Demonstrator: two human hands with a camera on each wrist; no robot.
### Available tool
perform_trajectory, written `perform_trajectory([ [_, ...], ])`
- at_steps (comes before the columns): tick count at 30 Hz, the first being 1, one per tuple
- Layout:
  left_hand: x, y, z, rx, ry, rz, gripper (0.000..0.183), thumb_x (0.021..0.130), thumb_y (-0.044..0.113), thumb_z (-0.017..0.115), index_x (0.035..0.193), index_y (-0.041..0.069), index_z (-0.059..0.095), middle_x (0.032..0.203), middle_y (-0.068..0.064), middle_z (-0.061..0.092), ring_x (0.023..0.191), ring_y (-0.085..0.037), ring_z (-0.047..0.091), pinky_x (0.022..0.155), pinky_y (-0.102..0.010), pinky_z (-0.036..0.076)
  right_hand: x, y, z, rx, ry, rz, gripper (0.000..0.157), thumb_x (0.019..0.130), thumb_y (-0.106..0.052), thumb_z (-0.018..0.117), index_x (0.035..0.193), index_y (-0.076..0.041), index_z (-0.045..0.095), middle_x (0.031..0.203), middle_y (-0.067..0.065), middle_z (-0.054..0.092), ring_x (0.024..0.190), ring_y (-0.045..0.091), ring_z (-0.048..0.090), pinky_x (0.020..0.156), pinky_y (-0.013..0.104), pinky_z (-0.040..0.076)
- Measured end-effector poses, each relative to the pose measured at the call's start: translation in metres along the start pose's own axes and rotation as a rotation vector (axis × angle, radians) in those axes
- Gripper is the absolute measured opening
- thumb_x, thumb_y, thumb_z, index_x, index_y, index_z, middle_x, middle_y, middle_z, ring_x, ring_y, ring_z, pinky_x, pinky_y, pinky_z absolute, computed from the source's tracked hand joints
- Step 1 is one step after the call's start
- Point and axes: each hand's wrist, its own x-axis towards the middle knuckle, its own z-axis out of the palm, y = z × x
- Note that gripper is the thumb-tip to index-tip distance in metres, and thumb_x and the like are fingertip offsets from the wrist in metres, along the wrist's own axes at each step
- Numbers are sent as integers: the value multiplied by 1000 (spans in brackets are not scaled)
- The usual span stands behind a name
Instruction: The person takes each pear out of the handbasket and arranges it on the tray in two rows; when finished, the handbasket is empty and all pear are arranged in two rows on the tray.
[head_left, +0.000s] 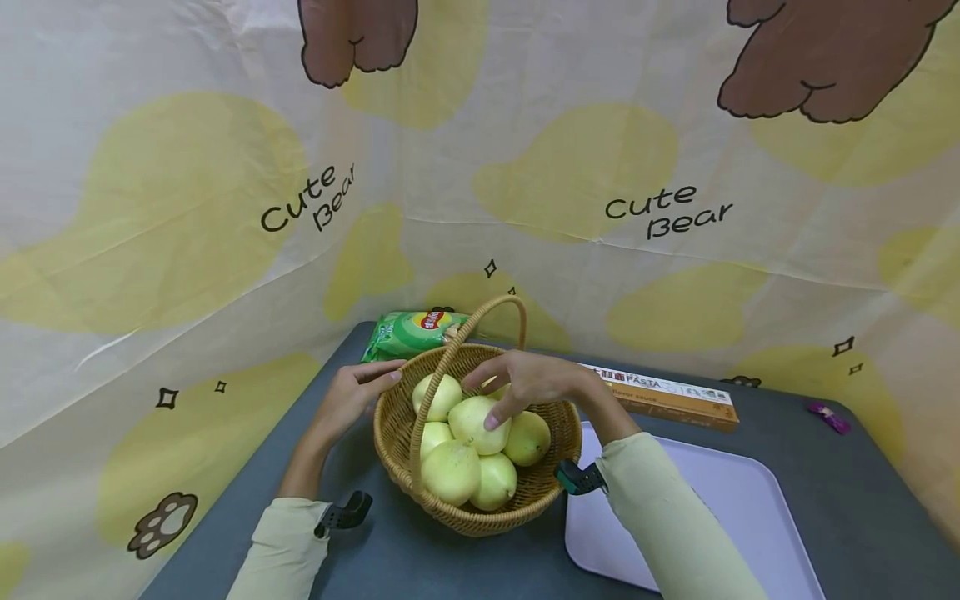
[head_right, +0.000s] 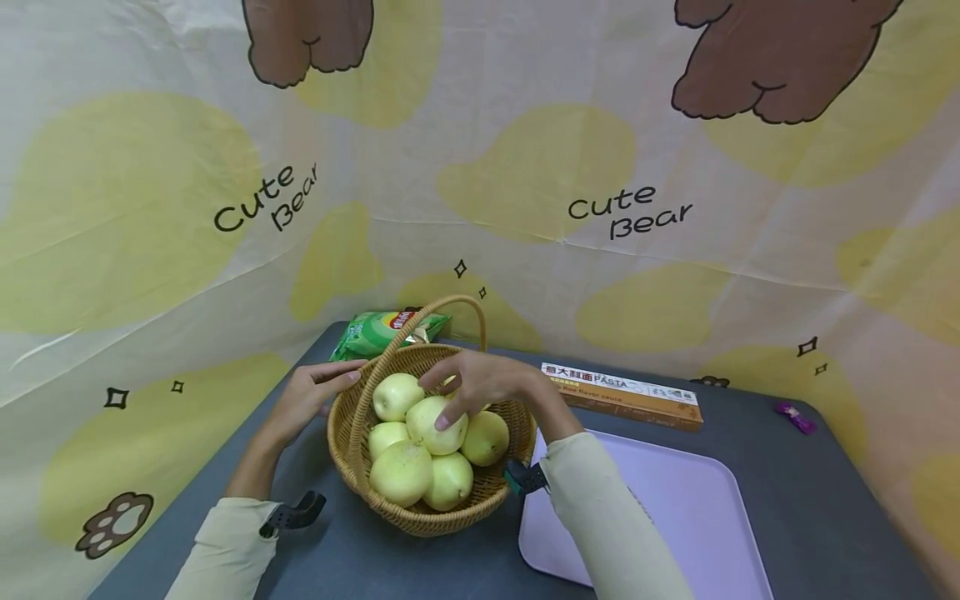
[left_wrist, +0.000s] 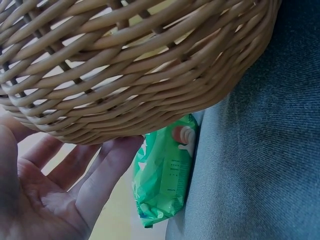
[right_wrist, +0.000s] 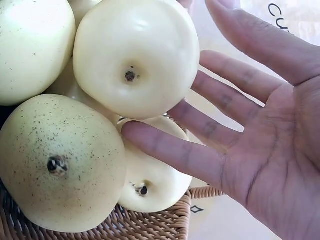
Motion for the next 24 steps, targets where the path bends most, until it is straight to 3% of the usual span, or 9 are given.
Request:
perform_trajectory([
  [5,0,0,0,0,-1,-3,41,105,37,69,139,14,73,140,-16,68,118,-31,69,75,-41,65,3,0,2,-5,-29,12,68,88,-18,87,150,-9,61,147,5,64,129,24,63,99,34,57],
  [9,0,2,0,0,-6,-2,42,105,36,69,139,13,72,142,-17,67,120,-34,67,76,-39,64,4,-1,3,-29,-50,8,68,87,-18,88,149,-10,62,141,2,67,122,18,65,101,32,55],
  [24,-3,5,1,-2,2,-6,41,105,34,70,139,13,72,142,-16,67,119,-32,67,71,-34,63,3,0,7,-115,6,38,66,82,-18,92,144,-19,68,137,0,67,119,21,65,100,36,55],
])
